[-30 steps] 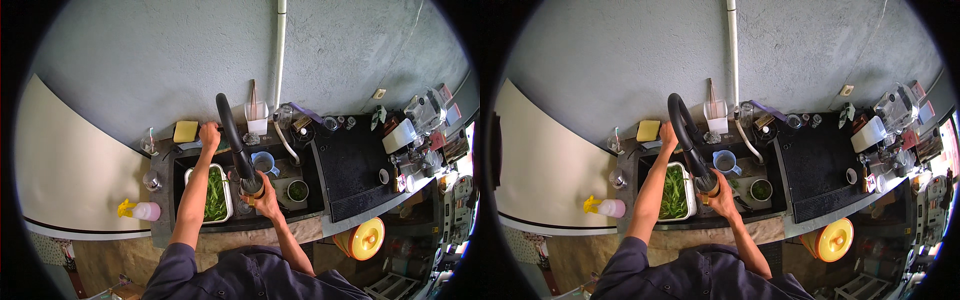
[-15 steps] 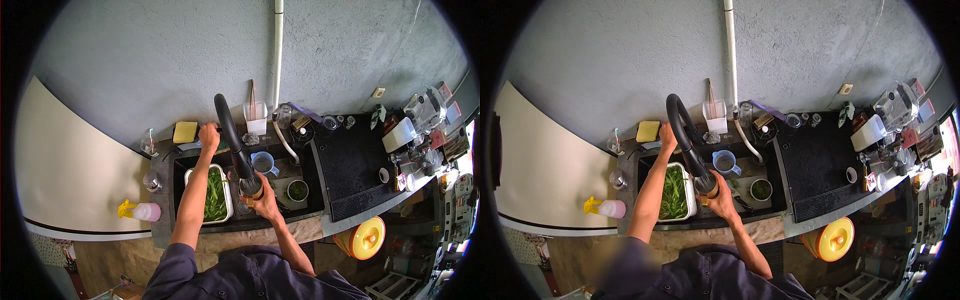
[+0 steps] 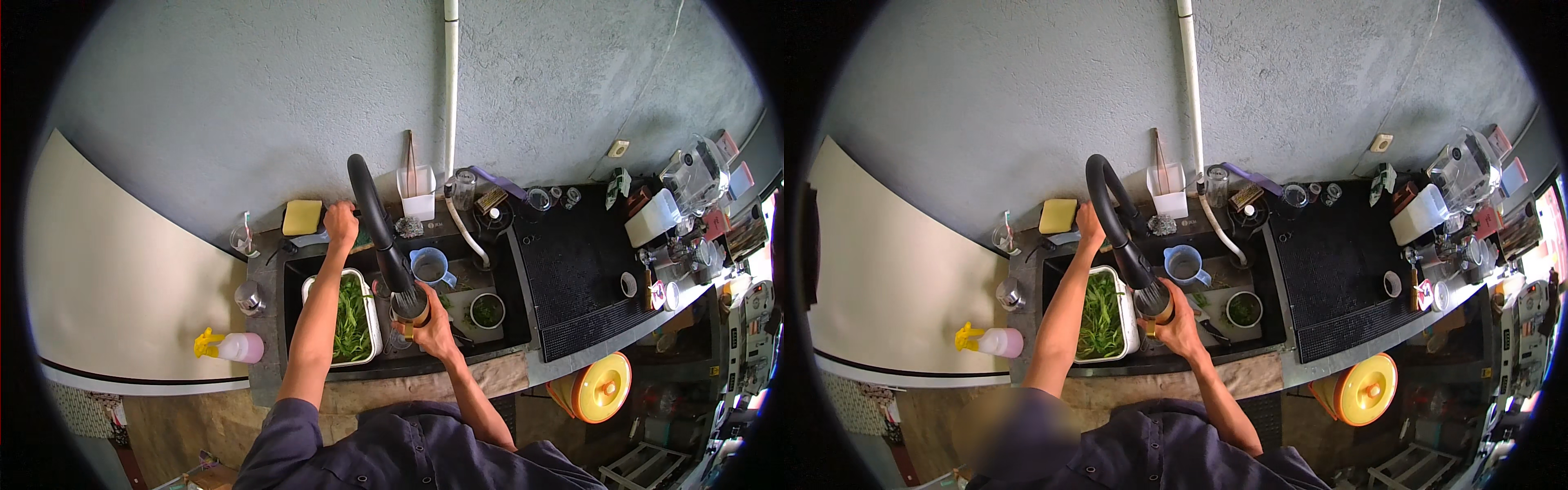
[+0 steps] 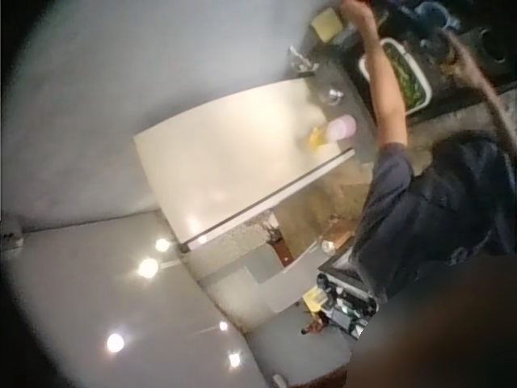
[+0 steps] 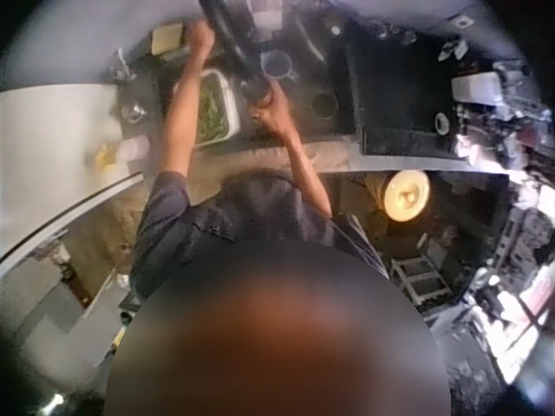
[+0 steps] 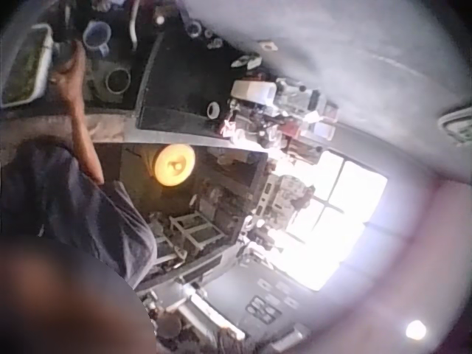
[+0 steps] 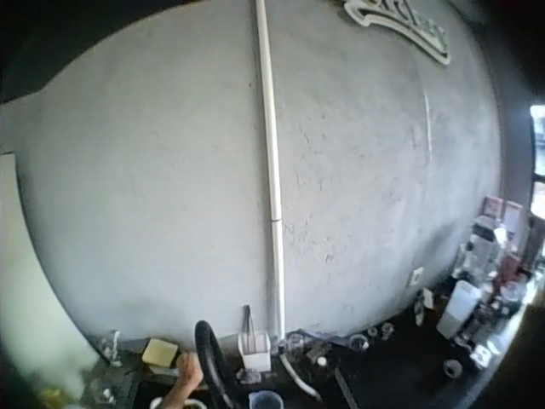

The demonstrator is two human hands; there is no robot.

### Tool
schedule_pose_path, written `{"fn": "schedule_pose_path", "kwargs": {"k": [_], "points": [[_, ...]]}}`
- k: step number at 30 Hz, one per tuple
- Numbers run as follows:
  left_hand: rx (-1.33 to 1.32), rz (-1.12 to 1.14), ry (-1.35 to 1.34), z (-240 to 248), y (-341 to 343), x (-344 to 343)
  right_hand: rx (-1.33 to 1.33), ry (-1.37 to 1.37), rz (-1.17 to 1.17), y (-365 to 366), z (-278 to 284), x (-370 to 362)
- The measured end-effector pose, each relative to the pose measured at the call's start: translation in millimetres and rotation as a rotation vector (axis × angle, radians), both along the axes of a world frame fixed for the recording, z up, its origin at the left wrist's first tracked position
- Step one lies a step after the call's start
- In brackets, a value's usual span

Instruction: Gathering ice, adding liquid to a pitcher, and preparing a blended beverage.

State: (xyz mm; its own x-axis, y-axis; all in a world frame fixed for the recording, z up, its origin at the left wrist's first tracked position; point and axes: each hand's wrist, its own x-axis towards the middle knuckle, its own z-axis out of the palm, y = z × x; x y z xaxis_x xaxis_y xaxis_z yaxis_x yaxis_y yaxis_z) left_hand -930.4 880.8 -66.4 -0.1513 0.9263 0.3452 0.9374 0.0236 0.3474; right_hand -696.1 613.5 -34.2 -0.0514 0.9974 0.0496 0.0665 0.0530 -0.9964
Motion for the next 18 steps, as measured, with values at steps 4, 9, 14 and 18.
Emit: {"fn": "schedule_pose_path", "kwargs": {"k": [4, 9, 14, 18], "points": [[-0.003, -0.027, 0.015, -5, 4, -11, -0.003, 0.002, 0.020, 1, -14, -2], [-0.026, -0.042, -0.024, -4, 5, -6, 0.029, -0.030, 0.001, 1, -13, 0], [0.013, -0.029, 0.029, -7, 3, -10, 0.010, 0.011, 0.017, 0, -4, -1], [0.017, -0.029, 0.045, -6, 2, -7, 0.046, -0.018, 0.003, 1, -8, 1]]}}
